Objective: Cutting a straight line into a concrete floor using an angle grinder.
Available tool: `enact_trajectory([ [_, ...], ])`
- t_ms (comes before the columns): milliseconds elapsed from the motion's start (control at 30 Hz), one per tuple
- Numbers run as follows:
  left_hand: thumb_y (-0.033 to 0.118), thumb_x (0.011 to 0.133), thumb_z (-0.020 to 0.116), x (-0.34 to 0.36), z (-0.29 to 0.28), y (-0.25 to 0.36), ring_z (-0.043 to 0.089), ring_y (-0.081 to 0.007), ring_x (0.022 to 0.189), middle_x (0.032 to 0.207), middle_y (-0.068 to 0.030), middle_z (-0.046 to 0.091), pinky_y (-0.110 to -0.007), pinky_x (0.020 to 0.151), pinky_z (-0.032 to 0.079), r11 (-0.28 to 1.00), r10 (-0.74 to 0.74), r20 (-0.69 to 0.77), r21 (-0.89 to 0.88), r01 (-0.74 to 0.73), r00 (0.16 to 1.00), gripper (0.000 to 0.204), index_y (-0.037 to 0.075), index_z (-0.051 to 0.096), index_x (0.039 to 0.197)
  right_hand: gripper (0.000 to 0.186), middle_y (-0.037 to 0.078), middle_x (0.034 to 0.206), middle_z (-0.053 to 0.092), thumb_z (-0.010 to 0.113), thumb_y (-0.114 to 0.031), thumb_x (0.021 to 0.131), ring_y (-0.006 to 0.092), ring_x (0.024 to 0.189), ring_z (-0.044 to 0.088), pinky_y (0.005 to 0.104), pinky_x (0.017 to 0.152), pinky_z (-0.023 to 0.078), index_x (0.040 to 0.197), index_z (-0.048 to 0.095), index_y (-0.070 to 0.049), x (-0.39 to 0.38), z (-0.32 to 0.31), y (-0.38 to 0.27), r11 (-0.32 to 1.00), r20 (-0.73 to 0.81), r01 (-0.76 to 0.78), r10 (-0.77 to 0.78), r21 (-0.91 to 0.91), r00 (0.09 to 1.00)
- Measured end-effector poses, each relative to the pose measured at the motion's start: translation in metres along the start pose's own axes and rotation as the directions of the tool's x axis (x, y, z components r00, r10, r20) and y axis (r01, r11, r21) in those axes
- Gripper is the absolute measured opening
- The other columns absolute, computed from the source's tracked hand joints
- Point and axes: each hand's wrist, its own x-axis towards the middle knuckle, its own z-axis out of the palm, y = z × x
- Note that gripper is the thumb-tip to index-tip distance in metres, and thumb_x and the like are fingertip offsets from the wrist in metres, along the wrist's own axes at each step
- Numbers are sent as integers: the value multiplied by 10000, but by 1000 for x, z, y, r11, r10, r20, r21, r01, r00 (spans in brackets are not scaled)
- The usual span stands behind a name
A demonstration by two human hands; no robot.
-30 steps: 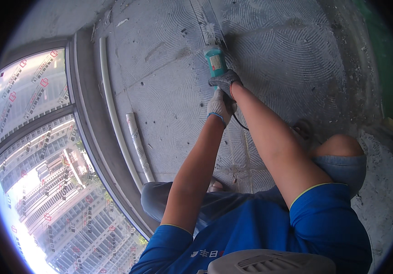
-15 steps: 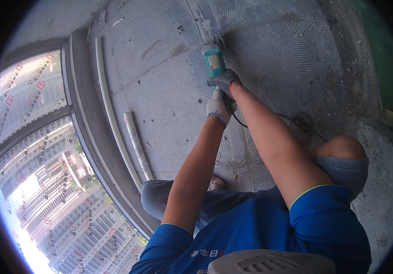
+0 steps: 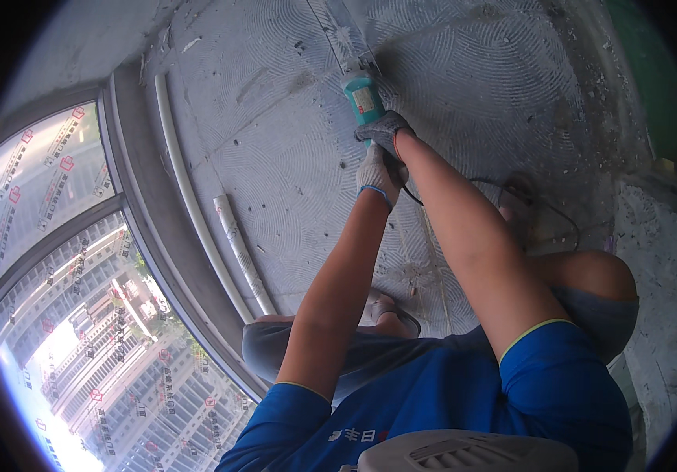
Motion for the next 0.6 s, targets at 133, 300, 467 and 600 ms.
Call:
enact_trajectory([
  [133, 442, 964, 526, -2, -2, -2, 563, -172, 573, 708, -11, 603, -324, 480, 421, 999, -26, -15, 26, 27, 1000, 311, 144, 585, 896, 656, 156, 1103, 687, 838, -405, 594, 260, 1015, 665, 354, 906, 514, 1111, 661, -42, -2, 0, 6, 1000, -3, 13, -13, -14, 1000],
  [300, 462, 954, 539, -9, -6, -5, 571, -175, 595, 733, -8, 607, -317, 484, 433, 998, -48, -15, 32, 49, 999, 322, 147, 586, 908, 655, 150, 1104, 688, 838, -403, 597, 256, 1022, 662, 353, 907, 511, 1113, 661, -39, -8, 2, 10, 1000, -6, 9, -9, 1, 1000],
  [467, 468, 1009, 381, -3, -22, -5, 614, -227, 876, 1087, -30, 647, -347, 588, 477, 992, -80, 56, 103, 74, 995, 399, 154, 557, 1181, 642, 145, 1106, 690, 843, -375, 602, 257, 1027, 660, 348, 913, 503, 1120, 660, -42, -13, 4, 11, 999, 5, 37, -37, -2, 999],
  [600, 456, 1009, 385, -1, -25, -8, 611, -224, 878, 1095, -23, 645, -345, 595, 474, 994, -89, 143, 82, 78, 986, 381, 159, 559, 1171, 541, 156, 1017, 702, 826, -338, 621, 256, 929, 674, 368, 863, 507, 1039, 675, -30, -20, 8, 14, 998, -71, 62, -60, 22, 996],
])
